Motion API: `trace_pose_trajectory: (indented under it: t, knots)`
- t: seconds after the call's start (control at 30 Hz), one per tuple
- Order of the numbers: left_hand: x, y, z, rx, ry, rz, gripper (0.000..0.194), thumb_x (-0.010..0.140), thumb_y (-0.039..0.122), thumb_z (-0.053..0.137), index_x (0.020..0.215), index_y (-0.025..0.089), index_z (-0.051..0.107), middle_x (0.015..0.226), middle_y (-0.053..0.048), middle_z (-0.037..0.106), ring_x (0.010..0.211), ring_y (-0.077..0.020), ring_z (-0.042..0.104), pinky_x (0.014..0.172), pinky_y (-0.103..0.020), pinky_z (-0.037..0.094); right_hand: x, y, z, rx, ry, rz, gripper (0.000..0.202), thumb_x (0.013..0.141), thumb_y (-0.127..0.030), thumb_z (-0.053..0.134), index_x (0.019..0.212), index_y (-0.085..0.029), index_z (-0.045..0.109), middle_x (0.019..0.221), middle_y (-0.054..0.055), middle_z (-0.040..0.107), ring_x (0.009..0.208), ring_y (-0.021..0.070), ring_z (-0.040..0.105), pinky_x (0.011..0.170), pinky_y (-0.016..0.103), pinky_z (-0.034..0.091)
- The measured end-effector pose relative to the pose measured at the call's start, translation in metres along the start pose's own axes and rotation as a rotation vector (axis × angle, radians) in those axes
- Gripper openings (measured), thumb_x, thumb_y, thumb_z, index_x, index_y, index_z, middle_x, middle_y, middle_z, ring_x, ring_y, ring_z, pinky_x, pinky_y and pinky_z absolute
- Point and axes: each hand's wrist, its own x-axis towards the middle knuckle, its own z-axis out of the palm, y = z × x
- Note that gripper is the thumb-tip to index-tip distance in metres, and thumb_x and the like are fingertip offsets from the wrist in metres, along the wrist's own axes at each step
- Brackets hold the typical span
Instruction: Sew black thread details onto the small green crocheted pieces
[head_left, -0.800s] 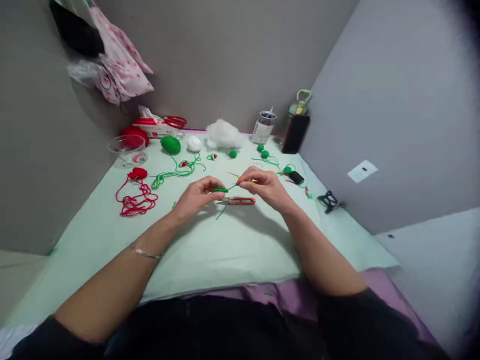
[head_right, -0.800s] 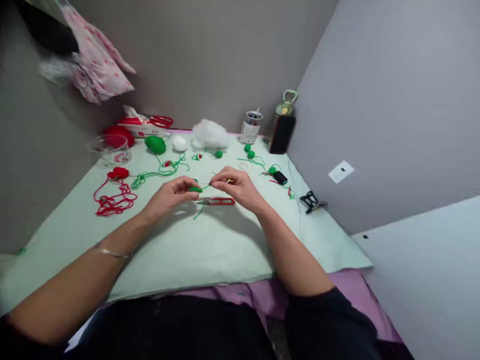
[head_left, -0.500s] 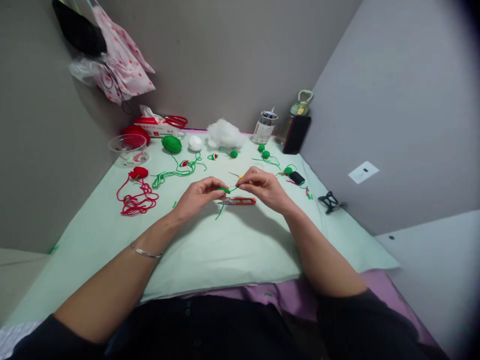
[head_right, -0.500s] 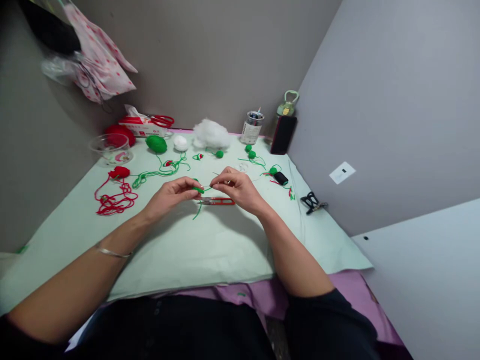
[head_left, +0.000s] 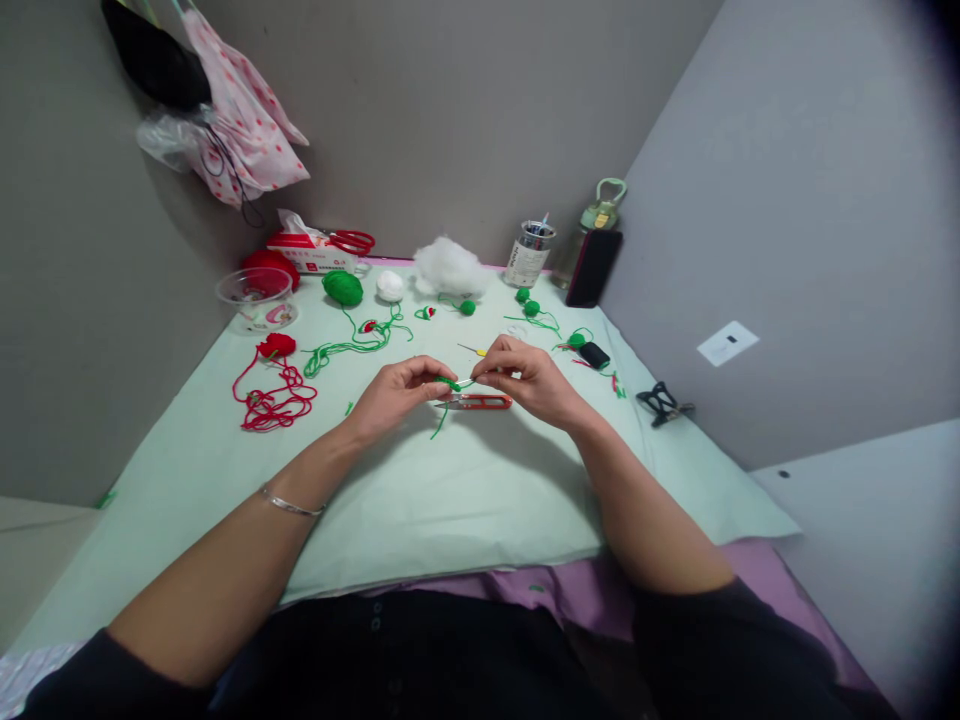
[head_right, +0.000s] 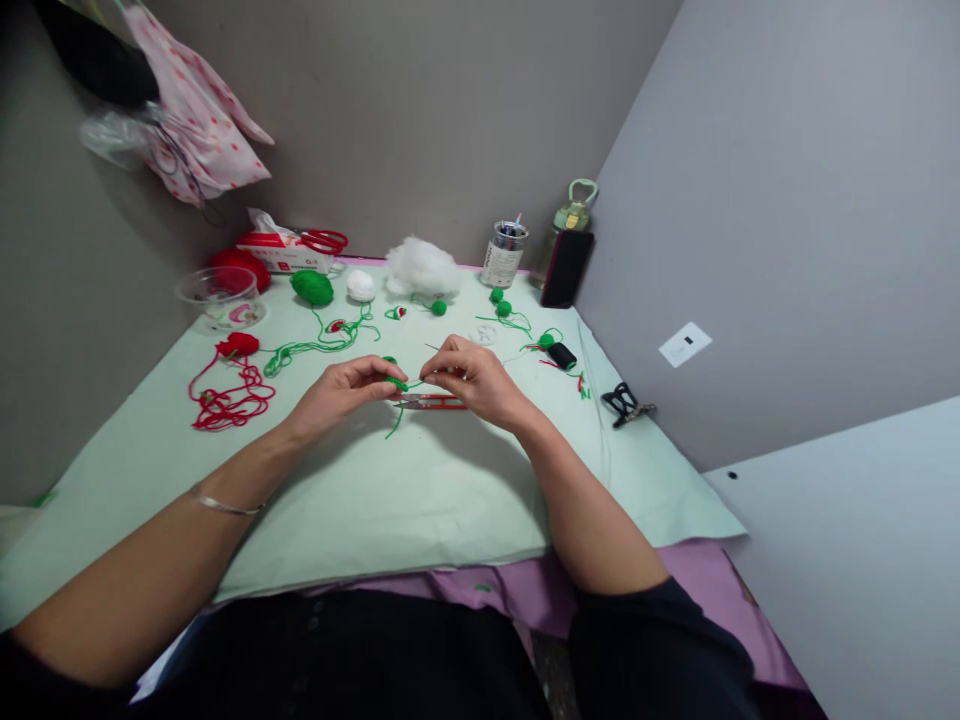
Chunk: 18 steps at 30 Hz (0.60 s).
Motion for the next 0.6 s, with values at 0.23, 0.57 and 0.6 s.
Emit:
trace_pose_trajectory:
  t: [0.23,0.57,0.6]
  knots:
    - [0.0010,-0.0047,-0.0020,0.009,-0.023,0.018,0.021,0.082,0.031,0.071,0.099,0.019,0.071,0.090,-0.003,0.074,0.090,-0.0195,0.070,0.091,-0.033,0.049,-0.0005,0.0004,-0.0002,-0.011,-0.006,-0.021,0.012,0.090,-0.016,0.065,0.091,-0.021,0.076,0.083,0.002,0.057,0.076,0.0141,0.055,0.068,0.028,0.041]
    - [0.0015,-0.0066,-0.0024,-0.006,-0.065,-0.001,0.022,0.084,0.032,0.070,0.100,0.018,0.070,0.092,-0.003,0.073,0.092,-0.0208,0.071,0.091,-0.034,0.049,-0.0007,0.0001,0.0041,0.036,-0.031,0.003,0.012,0.090,-0.018,0.064,0.091,-0.020,0.075,0.082,0.002,0.056,0.074,0.0138,0.054,0.067,0.028,0.040]
    - [0.0015,-0.0068,-0.0026,-0.012,-0.070,-0.007,0.022,0.084,0.032,0.070,0.100,0.018,0.070,0.093,-0.004,0.073,0.092,-0.0211,0.072,0.091,-0.034,0.049,-0.0009,-0.0001,0.0036,0.034,-0.031,0.002,0.012,0.090,-0.018,0.064,0.091,-0.020,0.075,0.082,0.002,0.056,0.075,0.0139,0.054,0.067,0.028,0.040]
